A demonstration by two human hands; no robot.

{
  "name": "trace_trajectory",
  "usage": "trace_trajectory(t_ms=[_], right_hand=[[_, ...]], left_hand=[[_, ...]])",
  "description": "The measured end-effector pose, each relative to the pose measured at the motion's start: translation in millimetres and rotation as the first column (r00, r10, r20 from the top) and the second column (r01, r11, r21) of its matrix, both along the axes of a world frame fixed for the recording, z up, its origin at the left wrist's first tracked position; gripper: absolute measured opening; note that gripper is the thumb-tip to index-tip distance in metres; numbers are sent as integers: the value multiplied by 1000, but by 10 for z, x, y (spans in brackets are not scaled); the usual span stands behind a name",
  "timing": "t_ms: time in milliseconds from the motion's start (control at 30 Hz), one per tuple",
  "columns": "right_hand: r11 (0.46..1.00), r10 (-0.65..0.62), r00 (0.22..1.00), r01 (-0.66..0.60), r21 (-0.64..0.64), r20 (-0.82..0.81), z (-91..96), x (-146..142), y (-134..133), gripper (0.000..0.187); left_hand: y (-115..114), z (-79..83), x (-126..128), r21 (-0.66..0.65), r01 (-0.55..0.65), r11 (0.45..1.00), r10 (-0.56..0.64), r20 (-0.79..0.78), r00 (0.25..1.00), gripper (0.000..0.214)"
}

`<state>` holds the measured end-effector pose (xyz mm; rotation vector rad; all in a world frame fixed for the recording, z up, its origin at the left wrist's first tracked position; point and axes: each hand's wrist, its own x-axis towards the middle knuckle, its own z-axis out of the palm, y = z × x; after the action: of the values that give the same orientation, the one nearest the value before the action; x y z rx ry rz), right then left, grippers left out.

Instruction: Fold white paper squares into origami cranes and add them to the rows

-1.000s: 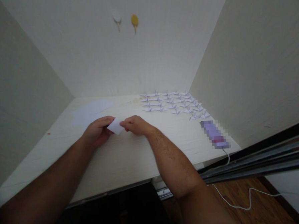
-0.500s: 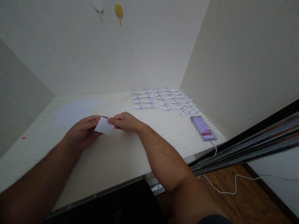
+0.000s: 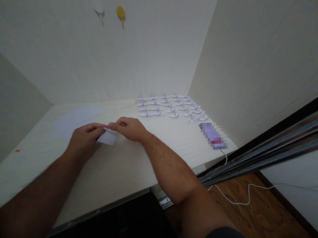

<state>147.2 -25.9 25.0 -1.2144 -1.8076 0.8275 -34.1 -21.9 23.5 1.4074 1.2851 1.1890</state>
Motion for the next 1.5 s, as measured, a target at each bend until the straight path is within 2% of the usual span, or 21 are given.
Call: trace_trajectory(t_ms=[67, 167, 233, 267, 400, 633, 833, 1000, 1100, 1200, 1333, 1500], right_hand=[[999, 47, 998, -47, 16, -35, 5, -8, -15, 48], [991, 78, 996, -83, 105, 52, 6, -21, -37, 43], [982, 38, 991, -61, 176, 131, 8, -27, -46, 25], [978, 6, 985, -41, 205, 171, 11, -29, -47, 23], [965, -113, 968, 54, 256, 223, 21, -24, -41, 27], [962, -145, 974, 97, 256, 176, -13, -18, -13, 26], [975, -143, 976, 110, 195, 162, -17, -22, -12, 26], [993, -20, 996, 9, 117, 91, -39, -11, -25, 20], [995, 66, 997, -68, 72, 29, -68, -12, -20, 16], [994, 104, 993, -103, 25, -61, -98, -26, -9, 20], [995, 96, 981, -89, 46, -167, -117, -57, -19, 20], [995, 95, 971, -83, 63, -219, -104, -87, -56, 15]], left_hand=[[-29, 34, 11, 26, -49, 998, 51, -101, 994, 16], [-64, 72, 35, 52, -36, 998, 44, -155, 987, 17], [-70, 73, 42, 70, -18, 997, 29, -159, 987, 17], [-69, 68, 41, 70, -5, 998, 16, -163, 986, 18], [-65, 55, 26, 37, 31, 999, -24, -163, 986, 19], [-75, 55, 20, 6, 76, 997, -74, -168, 983, 13], [-56, 26, 5, 5, 80, 997, -77, -209, 975, 14], [-47, 13, -12, -43, 81, 996, -88, -207, 974, 15], [-34, -12, -18, -67, 96, 993, -106, -151, 983, 15], [-22, -42, -15, -90, 119, 989, -123, -36, 992, 15], [-21, -41, 8, -156, 106, 982, -91, 96, 991, 12], [-22, -10, 20, -220, 120, 968, -69, 227, 972, 9]])
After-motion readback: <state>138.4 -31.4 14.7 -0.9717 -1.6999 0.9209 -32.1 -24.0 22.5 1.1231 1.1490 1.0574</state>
